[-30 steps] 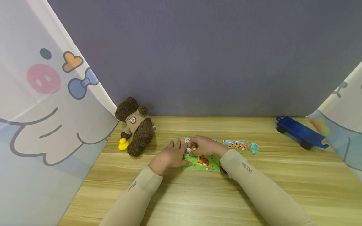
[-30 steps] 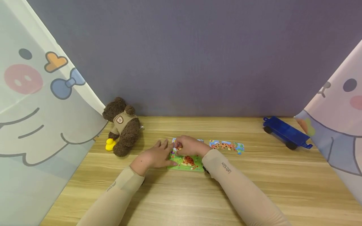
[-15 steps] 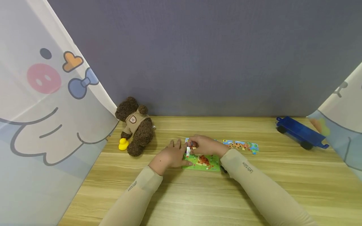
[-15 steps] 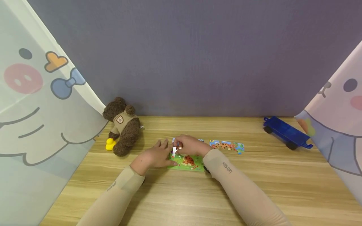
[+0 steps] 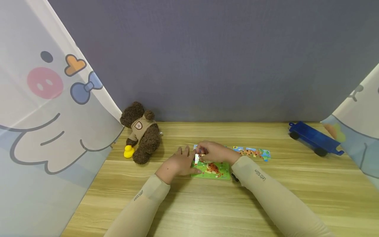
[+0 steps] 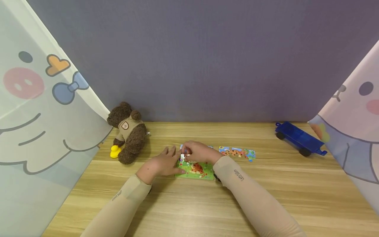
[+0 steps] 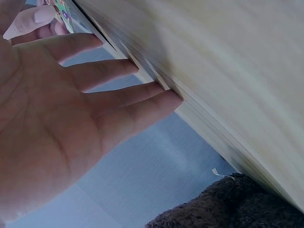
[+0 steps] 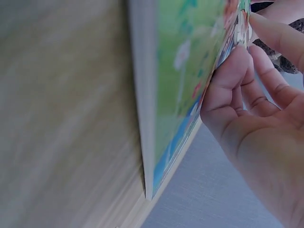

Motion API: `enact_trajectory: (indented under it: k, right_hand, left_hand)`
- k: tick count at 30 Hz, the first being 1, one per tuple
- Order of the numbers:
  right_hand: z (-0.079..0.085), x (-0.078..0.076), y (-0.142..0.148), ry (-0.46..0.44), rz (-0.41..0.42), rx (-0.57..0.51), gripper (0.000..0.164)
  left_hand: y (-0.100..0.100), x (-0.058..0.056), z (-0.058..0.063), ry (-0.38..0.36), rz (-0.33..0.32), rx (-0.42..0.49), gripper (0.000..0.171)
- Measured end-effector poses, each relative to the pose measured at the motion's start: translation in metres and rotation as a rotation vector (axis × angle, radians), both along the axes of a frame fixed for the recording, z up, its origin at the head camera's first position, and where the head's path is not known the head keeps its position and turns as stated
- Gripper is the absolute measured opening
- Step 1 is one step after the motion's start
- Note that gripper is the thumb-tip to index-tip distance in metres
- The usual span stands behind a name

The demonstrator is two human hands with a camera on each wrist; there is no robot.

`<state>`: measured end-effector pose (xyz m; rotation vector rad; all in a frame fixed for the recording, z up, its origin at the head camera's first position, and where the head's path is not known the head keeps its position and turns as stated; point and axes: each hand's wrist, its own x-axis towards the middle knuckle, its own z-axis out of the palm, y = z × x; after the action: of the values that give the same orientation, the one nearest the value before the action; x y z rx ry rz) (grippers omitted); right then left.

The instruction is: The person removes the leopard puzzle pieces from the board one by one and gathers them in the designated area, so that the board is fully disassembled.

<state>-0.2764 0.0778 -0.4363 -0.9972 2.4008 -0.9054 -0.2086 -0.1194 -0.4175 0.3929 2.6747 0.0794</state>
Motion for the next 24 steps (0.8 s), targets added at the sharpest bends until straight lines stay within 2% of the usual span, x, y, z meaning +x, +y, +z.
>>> enact_trajectory:
  k: [9,24]
  right_hand:
    - [-0.0019,-0.0035,0.0011,-0.056,0.003,0.021,0.011]
    - [0.0009,-0.0078,0.0082,-0.216,0.04,-0.079,0.012]
  left_hand:
    - [0.0006,0.0004,0.0005,0.003,0.002,-0.011,0.102]
    - [0.0023,0.0017,0.0042,0.008,-0.016,-0.031,0.1]
